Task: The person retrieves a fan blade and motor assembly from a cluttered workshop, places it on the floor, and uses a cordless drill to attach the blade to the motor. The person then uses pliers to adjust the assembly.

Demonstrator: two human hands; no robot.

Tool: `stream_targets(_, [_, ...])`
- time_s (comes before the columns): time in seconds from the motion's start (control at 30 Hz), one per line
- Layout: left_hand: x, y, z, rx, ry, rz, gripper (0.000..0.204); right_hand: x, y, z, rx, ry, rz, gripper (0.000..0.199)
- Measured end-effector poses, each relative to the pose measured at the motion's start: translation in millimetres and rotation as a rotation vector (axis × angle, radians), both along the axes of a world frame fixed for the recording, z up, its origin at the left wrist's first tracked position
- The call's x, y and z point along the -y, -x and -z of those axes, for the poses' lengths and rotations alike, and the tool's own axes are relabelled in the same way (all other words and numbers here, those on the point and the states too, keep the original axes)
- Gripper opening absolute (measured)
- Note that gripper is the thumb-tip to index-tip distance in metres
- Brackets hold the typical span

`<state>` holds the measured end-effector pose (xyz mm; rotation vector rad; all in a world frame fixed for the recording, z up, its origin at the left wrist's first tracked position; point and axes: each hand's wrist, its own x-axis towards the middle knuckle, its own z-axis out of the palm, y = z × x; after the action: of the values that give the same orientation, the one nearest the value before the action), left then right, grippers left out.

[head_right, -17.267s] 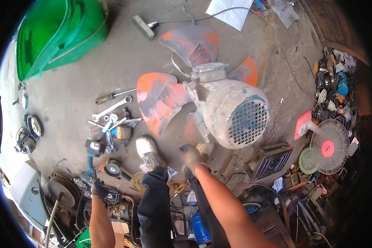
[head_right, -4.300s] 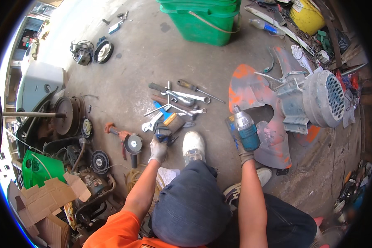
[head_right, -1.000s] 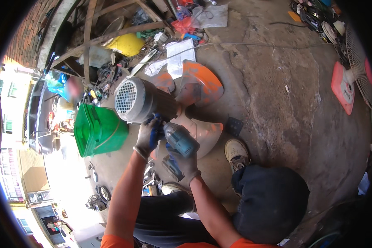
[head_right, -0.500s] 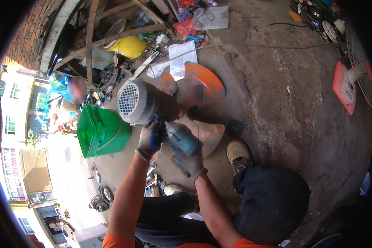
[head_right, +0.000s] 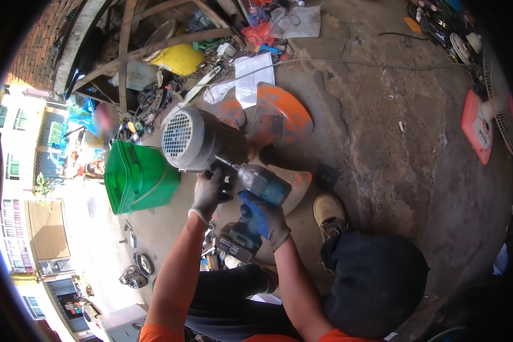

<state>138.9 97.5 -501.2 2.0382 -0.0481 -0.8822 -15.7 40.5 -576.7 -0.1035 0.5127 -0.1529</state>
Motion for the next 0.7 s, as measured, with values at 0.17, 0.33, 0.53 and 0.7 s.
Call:
stream_targets(0.17, [-5, -4, 4, 0.041, -0.004, 0.029, 0.045, -9, -2, 3, -0.101, 0.175, 0.06, 0.035])
stream_targets(0.33, [5, 0, -7, 0.072, -0.094, 0.056, 0.045, -24, -7, 14, -0.101, 0.582, 0.291, 0.05])
stream_targets(0.53, [3, 0, -8, 0.103, -0.075, 0.079, 0.043, -18, -8, 37, 0.04, 0.349, 0.225, 0.044])
stream_targets(0.7, [5, 1, -9, 0.102, -0.105, 0.085, 0.042, -28, -1, 54, 0.145, 0.431, 0.23, 0.047])
